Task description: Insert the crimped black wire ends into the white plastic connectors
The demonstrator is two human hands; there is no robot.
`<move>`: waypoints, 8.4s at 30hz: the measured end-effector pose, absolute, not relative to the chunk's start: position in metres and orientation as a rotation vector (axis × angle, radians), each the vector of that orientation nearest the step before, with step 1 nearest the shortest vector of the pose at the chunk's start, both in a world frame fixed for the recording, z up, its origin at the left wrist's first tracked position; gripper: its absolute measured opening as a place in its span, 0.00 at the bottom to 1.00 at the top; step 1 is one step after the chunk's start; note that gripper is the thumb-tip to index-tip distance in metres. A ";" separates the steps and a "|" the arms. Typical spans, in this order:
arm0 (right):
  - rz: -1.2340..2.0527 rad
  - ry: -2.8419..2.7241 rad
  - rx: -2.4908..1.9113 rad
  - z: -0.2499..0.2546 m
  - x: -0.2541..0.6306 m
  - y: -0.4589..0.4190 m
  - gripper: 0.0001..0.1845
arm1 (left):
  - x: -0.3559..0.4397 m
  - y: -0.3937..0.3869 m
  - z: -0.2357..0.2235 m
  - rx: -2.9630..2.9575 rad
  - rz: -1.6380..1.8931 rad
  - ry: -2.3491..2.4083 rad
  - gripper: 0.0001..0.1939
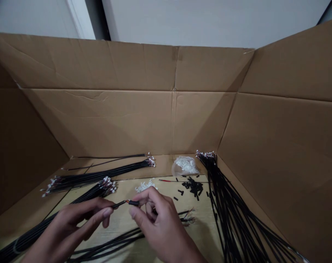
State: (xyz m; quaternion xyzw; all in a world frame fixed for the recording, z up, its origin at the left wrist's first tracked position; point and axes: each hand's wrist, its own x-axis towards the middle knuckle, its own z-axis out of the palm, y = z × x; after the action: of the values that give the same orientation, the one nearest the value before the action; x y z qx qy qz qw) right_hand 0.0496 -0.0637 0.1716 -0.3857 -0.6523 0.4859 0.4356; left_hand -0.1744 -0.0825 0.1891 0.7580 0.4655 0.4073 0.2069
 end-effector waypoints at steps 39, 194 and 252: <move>1.088 -1.689 -0.752 0.161 0.053 -0.055 0.24 | -0.128 -0.090 0.189 2.688 1.231 1.228 0.09; 0.610 -2.375 -0.814 0.207 0.080 -0.033 0.28 | -0.149 -0.072 0.183 2.702 1.183 1.093 0.07; 1.127 -1.541 -0.951 0.111 0.051 0.037 0.19 | -0.134 -0.037 0.208 1.852 1.228 1.398 0.20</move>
State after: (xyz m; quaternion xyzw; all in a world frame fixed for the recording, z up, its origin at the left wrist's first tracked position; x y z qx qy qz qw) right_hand 0.0509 0.0366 0.1111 -0.3902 -0.6325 0.4627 0.4832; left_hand -0.1341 -0.0371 0.2078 0.6819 0.5150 0.4523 0.2554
